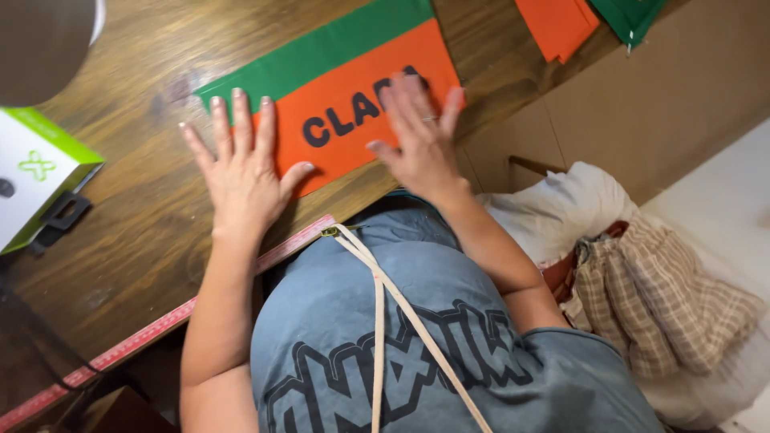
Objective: Measuring and pinning a name tag onto a fabric panel
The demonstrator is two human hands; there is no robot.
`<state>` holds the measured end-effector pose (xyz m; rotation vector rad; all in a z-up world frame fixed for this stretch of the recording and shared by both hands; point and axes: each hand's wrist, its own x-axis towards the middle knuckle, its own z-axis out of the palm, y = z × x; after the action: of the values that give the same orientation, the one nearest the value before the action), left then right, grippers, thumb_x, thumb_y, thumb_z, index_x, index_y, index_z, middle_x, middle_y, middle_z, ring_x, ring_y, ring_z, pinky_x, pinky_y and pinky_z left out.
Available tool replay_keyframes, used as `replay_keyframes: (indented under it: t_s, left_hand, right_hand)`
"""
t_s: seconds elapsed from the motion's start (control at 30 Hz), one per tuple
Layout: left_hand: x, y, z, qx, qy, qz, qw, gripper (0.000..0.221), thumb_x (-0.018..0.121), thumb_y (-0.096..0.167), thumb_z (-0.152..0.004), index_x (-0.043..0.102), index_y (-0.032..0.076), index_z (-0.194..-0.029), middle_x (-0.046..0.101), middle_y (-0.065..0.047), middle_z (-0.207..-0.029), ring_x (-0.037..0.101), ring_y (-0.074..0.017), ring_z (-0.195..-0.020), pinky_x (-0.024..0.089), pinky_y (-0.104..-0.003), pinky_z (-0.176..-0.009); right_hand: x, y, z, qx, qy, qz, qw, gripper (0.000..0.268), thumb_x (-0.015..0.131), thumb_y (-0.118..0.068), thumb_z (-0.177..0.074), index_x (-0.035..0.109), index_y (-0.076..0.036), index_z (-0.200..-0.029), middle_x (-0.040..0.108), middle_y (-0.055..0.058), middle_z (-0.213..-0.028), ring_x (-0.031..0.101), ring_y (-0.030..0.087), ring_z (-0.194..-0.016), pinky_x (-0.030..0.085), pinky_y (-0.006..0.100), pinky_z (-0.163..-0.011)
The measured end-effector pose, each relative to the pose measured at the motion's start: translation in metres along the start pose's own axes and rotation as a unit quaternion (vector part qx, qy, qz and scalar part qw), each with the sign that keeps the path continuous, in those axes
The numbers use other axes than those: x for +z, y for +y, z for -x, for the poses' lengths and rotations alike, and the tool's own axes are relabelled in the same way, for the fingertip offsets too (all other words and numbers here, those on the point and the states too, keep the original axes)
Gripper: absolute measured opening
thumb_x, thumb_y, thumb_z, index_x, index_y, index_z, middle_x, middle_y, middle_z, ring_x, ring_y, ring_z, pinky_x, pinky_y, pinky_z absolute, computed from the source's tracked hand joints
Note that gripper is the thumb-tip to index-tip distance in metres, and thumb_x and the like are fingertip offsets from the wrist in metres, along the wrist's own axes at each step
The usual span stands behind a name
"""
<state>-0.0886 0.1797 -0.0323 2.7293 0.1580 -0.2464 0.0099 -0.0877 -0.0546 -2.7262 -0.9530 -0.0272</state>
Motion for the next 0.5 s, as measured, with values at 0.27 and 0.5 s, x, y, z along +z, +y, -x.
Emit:
replay_keyframes:
  t_s: [0.27,0.5]
  left_hand:
    - [-0.001,0.026,-0.003,-0.004,0.013,-0.012,1.000,0.092,0.047,0.069,-0.102,0.024,0.010,-0.168,0.005,-0.019,-0.170,0.000,-0.0394,-0.155,-0.006,-0.080,-0.113]
    - [0.032,0.099,-0.042,0.089,0.091,0.006,0.992,0.090,0.040,0.074,-0.100,0.035,0.015,-0.168,0.018,-0.019,-0.170,0.006,-0.0434,-0.154,-0.001,-0.086,-0.108]
  right_hand:
    - [-0.023,0.102,0.040,0.060,0.216,-0.118,0.967,0.044,0.060,-0.029,-0.110,0.056,-0.004,-0.146,0.045,0.014,-0.157,0.038,0.034,-0.151,0.021,0.055,-0.126]
    - [-0.028,0.084,-0.009,-0.099,0.014,-0.034,0.994,0.060,0.066,-0.035,-0.113,0.047,-0.003,-0.160,0.025,0.016,-0.169,0.031,0.032,-0.160,-0.009,0.063,-0.124]
